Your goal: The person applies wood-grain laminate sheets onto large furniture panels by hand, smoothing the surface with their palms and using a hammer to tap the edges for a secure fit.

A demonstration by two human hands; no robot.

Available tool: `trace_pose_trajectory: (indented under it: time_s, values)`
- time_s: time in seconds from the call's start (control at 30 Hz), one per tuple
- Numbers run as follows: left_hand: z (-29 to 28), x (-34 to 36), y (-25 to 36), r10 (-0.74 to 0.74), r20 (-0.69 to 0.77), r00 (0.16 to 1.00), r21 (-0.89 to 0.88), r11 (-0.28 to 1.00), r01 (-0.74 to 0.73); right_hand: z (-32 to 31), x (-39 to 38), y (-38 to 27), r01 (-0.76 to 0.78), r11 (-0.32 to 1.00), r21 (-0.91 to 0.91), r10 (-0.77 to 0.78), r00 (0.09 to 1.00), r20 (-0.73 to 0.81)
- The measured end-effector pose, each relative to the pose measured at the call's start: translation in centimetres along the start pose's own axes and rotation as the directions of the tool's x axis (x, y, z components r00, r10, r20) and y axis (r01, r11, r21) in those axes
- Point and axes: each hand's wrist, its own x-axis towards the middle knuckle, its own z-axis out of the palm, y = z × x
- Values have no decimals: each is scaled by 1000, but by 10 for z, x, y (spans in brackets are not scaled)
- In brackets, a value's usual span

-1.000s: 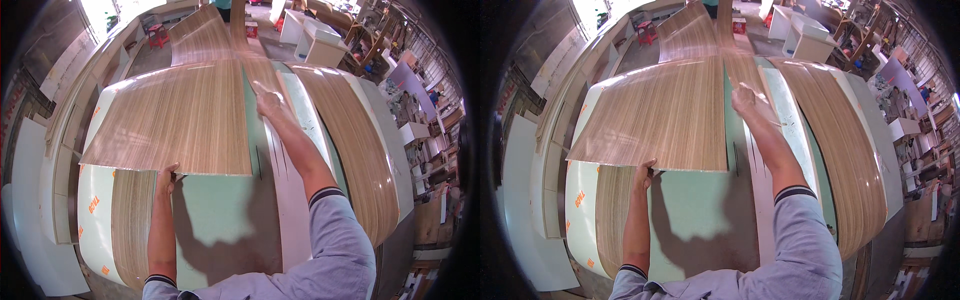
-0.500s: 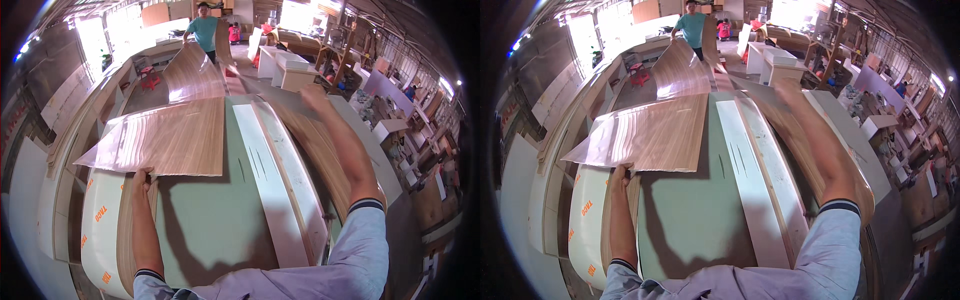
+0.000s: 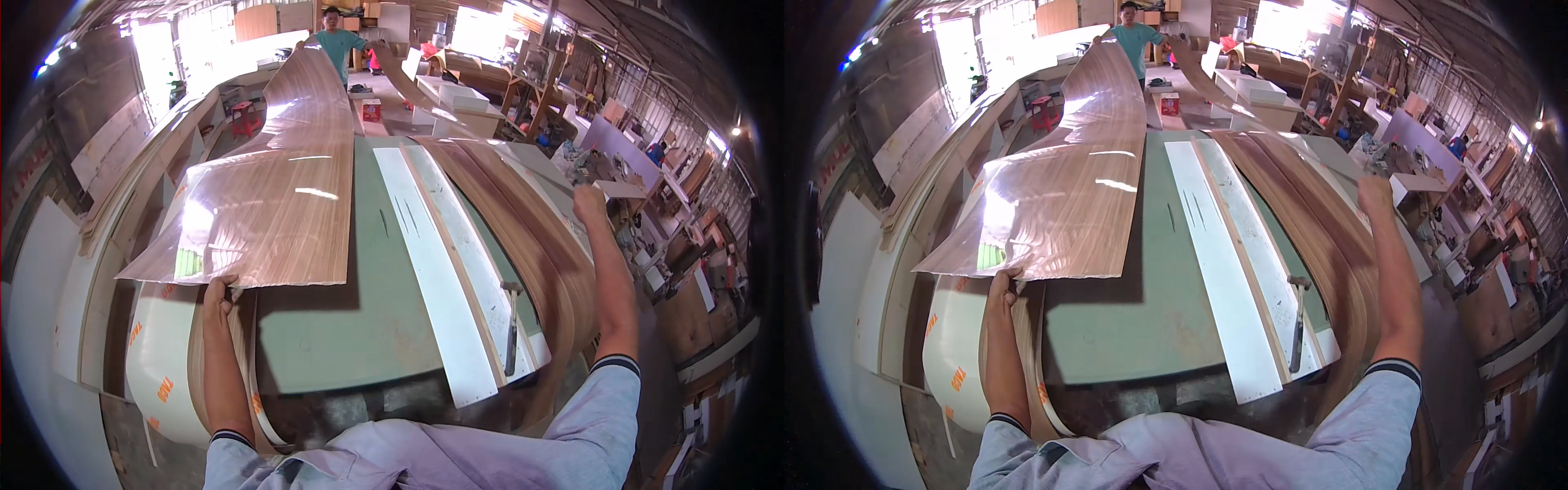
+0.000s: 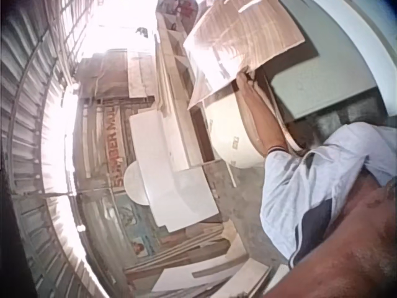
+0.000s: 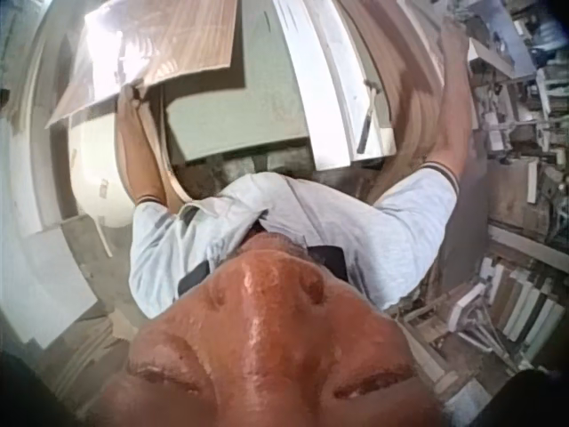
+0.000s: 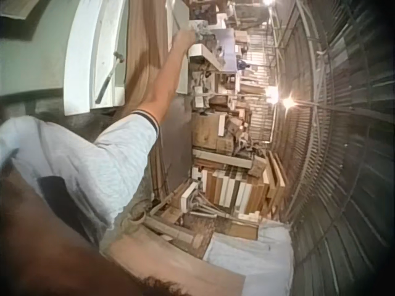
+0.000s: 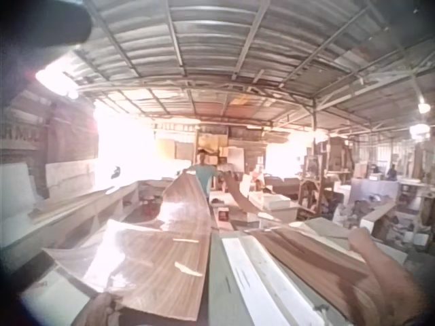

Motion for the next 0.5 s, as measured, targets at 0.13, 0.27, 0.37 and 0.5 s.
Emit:
trace_pose_trajectory:
  time_s: [0.13,0.27,0.37,0.5]
  values:
    - [-44,-63,-27,-37,35,999,-38,999,38,26,-91,20,-42,999,-33,41,998,-52]
    - [-71,-130,-61,-81,42,996,8,997,81,52,-190,49,-67,995,-76,62,995,-77]
    - [-126,-178,-85,-97,7,995,-3,995,97,57,-242,29,-96,987,-131,104,993,60]
    - [-177,-245,-127,-96,-42,994,-7,995,96,62,-339,47,-171,979,-110,190,963,190]
